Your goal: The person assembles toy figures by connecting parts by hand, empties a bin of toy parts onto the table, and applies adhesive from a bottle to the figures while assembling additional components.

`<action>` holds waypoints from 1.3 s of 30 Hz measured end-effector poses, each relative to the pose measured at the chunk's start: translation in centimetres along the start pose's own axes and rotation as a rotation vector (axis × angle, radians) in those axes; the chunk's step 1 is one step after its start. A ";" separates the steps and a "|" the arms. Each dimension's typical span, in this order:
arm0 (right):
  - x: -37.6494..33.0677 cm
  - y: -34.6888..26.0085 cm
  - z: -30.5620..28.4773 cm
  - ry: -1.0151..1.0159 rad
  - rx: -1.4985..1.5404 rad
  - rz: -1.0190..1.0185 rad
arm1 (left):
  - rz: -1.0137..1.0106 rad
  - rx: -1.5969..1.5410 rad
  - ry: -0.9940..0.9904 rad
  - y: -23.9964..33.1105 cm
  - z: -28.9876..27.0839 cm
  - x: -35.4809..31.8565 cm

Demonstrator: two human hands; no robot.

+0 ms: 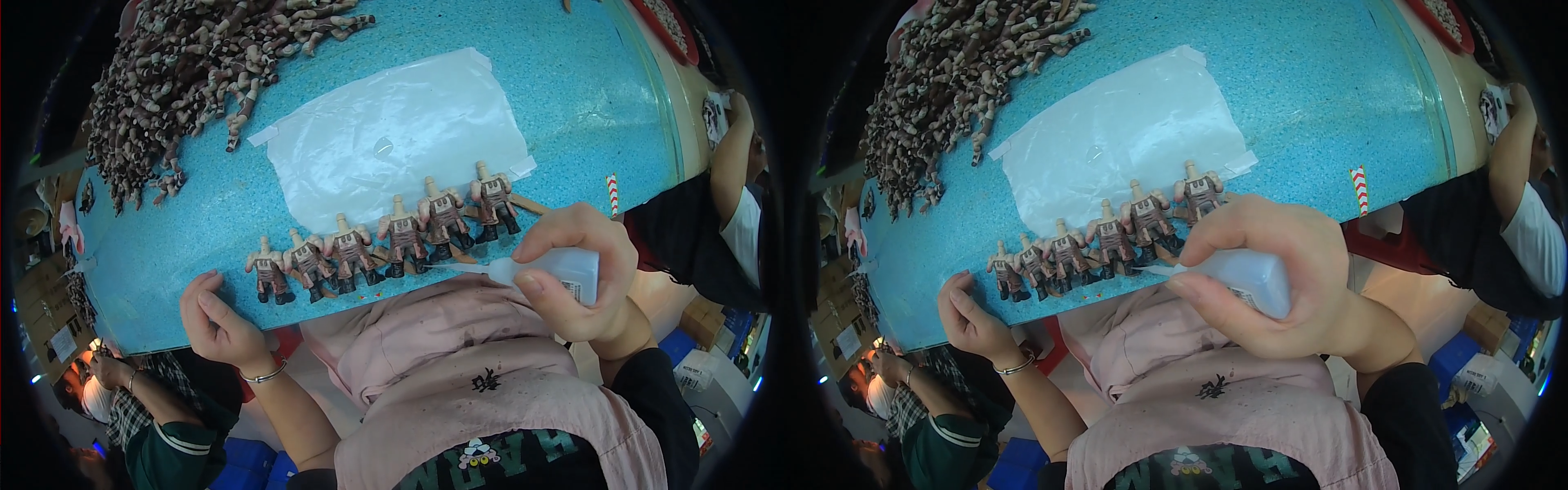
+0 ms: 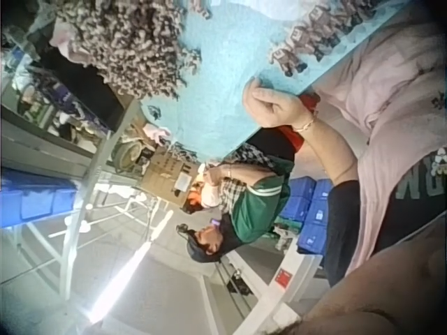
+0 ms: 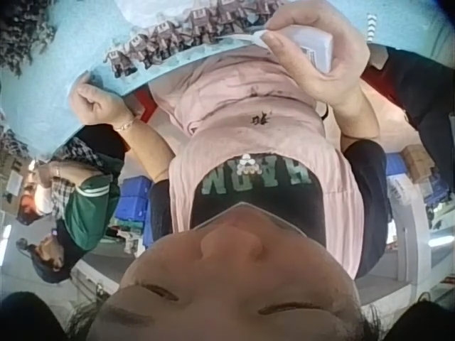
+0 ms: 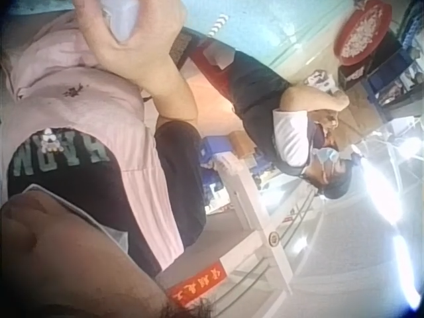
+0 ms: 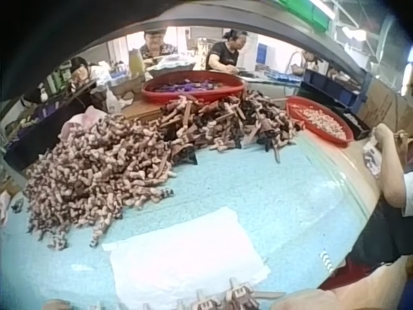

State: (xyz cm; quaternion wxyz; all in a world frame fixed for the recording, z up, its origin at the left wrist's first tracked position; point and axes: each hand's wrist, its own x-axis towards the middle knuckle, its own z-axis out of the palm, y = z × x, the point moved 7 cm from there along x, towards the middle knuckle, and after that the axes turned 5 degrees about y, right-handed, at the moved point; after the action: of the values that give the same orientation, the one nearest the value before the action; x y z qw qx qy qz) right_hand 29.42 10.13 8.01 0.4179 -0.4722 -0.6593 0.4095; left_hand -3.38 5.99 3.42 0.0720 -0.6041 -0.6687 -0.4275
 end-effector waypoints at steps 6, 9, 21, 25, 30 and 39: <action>0.0 0.0 0.2 0.003 -0.003 -0.017 | -0.013 -0.004 -0.001 -0.3 0.0 -0.1; 0.0 0.0 0.1 0.009 -0.011 -0.021 | -0.012 -0.001 0.001 -0.3 0.0 -0.1; -0.5 -0.3 -0.9 0.012 0.039 -0.014 | -0.016 0.008 -0.005 -0.2 0.0 -0.2; -1.2 0.0 -2.9 0.110 0.019 0.012 | -0.024 0.006 -0.007 -0.3 -0.1 -0.2; -1.6 0.3 -4.0 0.178 0.000 0.008 | -0.034 0.014 -0.004 -0.5 -0.1 -0.2; -1.4 0.7 -3.6 0.137 -0.052 0.011 | -0.036 0.004 0.000 -0.4 0.0 -0.2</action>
State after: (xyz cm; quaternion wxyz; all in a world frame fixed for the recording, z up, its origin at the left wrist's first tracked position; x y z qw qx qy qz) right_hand 33.26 9.46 8.29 0.4475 -0.5134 -0.6370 0.3610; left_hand -3.63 5.84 3.11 0.0654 -0.5920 -0.6802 -0.4273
